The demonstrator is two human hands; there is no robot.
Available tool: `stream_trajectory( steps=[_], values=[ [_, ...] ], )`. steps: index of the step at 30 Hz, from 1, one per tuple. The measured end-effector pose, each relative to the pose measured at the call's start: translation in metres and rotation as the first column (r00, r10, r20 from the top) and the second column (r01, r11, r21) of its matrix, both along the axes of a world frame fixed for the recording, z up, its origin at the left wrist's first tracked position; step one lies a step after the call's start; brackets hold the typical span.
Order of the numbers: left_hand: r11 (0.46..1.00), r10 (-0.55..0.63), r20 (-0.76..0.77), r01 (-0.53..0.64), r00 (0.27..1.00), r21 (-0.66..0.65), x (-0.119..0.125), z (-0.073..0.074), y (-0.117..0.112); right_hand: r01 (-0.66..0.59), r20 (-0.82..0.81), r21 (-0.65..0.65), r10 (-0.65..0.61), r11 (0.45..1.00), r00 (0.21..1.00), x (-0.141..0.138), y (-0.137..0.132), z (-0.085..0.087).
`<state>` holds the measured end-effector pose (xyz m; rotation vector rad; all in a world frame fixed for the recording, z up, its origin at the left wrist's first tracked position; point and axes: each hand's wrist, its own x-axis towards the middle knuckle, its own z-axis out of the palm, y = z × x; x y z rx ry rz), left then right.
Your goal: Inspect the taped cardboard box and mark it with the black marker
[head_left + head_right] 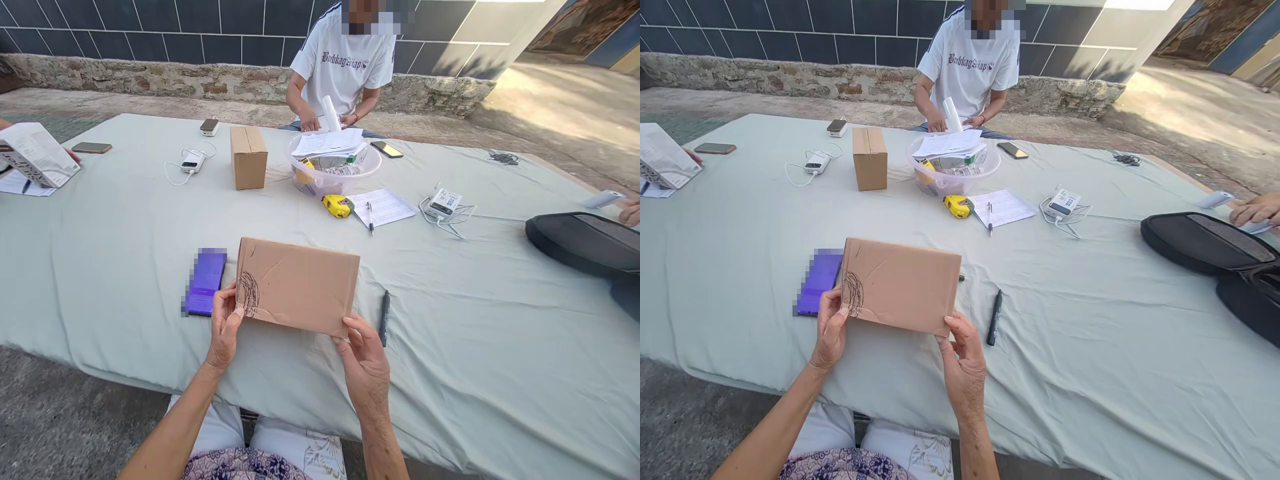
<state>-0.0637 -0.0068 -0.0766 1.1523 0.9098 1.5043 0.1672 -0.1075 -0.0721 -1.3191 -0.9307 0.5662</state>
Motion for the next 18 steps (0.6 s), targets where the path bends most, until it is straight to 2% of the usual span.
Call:
stream_trajectory(
  steps=[4, 10, 18],
  values=[
    [0.999, -0.024, 0.018, 0.025, 1.000, -0.023, -0.002, 0.000, -0.004, -0.014, -0.033, 0.006, 0.014, 1.000, 0.999, -0.003, -0.002, 0.002],
    [0.998, -0.035, 0.032, 0.037, 0.999, -0.060, -0.009, -0.002, -0.018, -0.066, -0.013, -0.054, 0.065, 0.996, 0.998, -0.004, -0.014, 0.006],
    [0.994, 0.021, 0.000, -0.021, 1.000, -0.108, -0.015, -0.004, -0.026, -0.087, 0.017, -0.190, 0.092, 0.978, 0.996, 0.004, -0.031, 0.012]
  ],
)
